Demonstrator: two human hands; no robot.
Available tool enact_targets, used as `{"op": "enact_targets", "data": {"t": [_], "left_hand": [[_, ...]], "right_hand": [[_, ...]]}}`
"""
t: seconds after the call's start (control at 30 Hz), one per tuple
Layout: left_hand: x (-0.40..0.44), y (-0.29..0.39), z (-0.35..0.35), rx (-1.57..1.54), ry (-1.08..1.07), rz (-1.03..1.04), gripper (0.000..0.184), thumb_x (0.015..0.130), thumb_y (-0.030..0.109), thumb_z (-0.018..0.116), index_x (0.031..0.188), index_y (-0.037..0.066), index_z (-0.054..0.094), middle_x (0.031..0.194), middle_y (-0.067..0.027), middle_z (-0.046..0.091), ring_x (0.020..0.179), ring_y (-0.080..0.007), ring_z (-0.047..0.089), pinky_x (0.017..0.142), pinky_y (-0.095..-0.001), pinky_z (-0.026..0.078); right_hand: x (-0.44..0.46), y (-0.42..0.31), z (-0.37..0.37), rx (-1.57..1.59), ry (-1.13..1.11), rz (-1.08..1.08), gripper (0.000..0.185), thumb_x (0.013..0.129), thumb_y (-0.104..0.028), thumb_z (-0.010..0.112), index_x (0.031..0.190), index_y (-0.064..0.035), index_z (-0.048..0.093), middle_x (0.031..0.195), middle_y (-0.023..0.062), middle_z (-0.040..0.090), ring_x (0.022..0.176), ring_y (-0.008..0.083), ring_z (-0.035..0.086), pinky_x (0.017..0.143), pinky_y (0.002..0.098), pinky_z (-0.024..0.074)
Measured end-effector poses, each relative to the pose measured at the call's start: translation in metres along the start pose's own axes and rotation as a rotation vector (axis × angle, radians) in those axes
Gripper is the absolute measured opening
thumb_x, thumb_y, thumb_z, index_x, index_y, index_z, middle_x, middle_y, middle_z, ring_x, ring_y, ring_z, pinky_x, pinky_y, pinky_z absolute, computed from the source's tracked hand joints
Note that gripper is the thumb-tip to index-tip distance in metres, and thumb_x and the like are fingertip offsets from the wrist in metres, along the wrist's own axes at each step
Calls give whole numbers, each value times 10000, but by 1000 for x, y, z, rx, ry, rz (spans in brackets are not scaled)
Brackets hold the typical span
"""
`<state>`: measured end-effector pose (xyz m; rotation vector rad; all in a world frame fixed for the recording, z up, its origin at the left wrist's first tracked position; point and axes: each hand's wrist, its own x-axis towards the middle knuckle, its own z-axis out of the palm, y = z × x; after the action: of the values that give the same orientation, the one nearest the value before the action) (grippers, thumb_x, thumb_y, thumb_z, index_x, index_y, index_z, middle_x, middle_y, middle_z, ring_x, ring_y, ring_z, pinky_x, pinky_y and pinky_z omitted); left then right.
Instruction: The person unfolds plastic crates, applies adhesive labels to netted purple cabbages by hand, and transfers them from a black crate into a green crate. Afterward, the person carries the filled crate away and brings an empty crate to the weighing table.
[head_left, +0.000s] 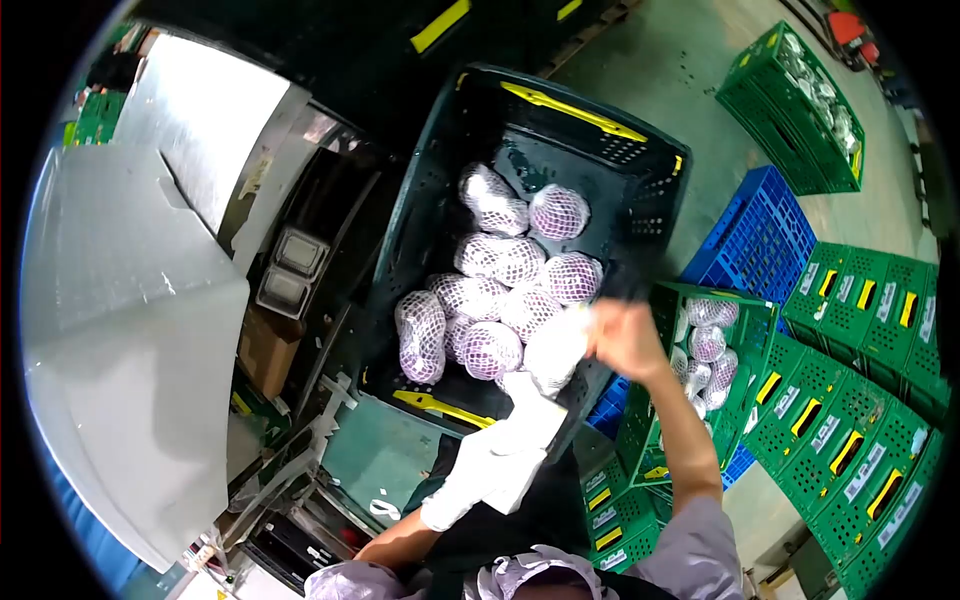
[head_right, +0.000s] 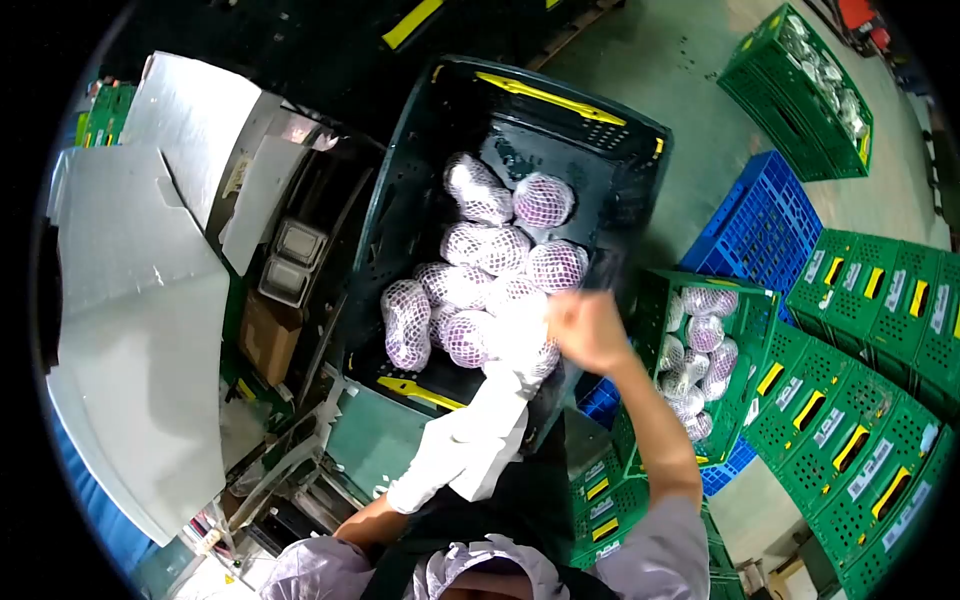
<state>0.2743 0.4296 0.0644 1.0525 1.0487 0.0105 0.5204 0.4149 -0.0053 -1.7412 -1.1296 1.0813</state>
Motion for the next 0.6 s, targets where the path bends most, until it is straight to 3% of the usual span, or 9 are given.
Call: {"op": "enact_targets", "data": {"t": [0.03,0.1,0.17,0.27,0.33,0.37,0.43,0.5,0.6], "left_hand": [[-7,-6,-19,-37,3,-135,357,710,94,679,1030,-11,563,865,-42,610,785,-93,560,708,-226,454],[-26,-16,-57,-90,25,-280,333,709,104,680,1003,-14,577,875,-39,614,775,-74,554,708,-221,450],[-53,-47,-105,40,-61,-373,277,704,75,679,957,-15,609,835,-35,626,755,-69,548,696,-213,439],[-109,-93,-171,51,173,-687,305,672,81,707,951,-7,625,863,-43,634,751,-94,559,691,-216,445],[-150,-115,-212,-6,257,-716,269,704,90,678,940,-25,619,910,-66,629,816,-125,582,773,-230,441],[-199,-181,-249,-103,263,-546,225,703,100,677,892,-16,638,875,-47,637,786,-119,589,758,-229,452],[-223,-180,-277,171,297,-772,212,705,99,672,885,-9,640,859,-42,639,765,-112,589,732,-223,456],[-248,-203,-296,387,267,-857,200,708,99,667,879,-1,641,844,-38,641,745,-105,590,706,-216,460],[-249,-231,-308,709,135,-808,181,713,98,660,870,10,644,820,-31,645,715,-94,591,667,-206,466]], "right_hand": [[30,8,3,185,110,198,229,726,-194,609,610,-8,546,551,154,501,465,265,495,441,320,373],[100,18,10,-208,170,41,312,740,-268,597,598,3,537,549,170,499,480,283,505,462,341,376],[155,31,37,-113,167,-30,349,752,-308,575,601,4,534,569,187,510,523,319,526,491,365,379],[229,80,87,-377,176,-11,342,742,-371,584,722,-30,603,675,182,574,673,331,575,597,395,436],[254,100,112,-491,230,-1,354,727,-385,617,753,-32,611,732,174,608,700,340,592,638,395,465],[260,104,117,-492,230,3,354,727,-385,617,753,-32,611,732,174,608,700,340,592,638,395,465],[267,105,122,-858,170,243,333,714,-373,627,815,-56,615,781,172,612,729,329,595,684,396,475],[267,99,117,-1010,228,160,467,678,-374,651,998,-47,560,806,143,612,871,298,565,713,386,472],[269,93,118,-906,345,49,536,678,-410,649,1036,-26,538,904,164,593,900,318,539,749,375,461]]}}
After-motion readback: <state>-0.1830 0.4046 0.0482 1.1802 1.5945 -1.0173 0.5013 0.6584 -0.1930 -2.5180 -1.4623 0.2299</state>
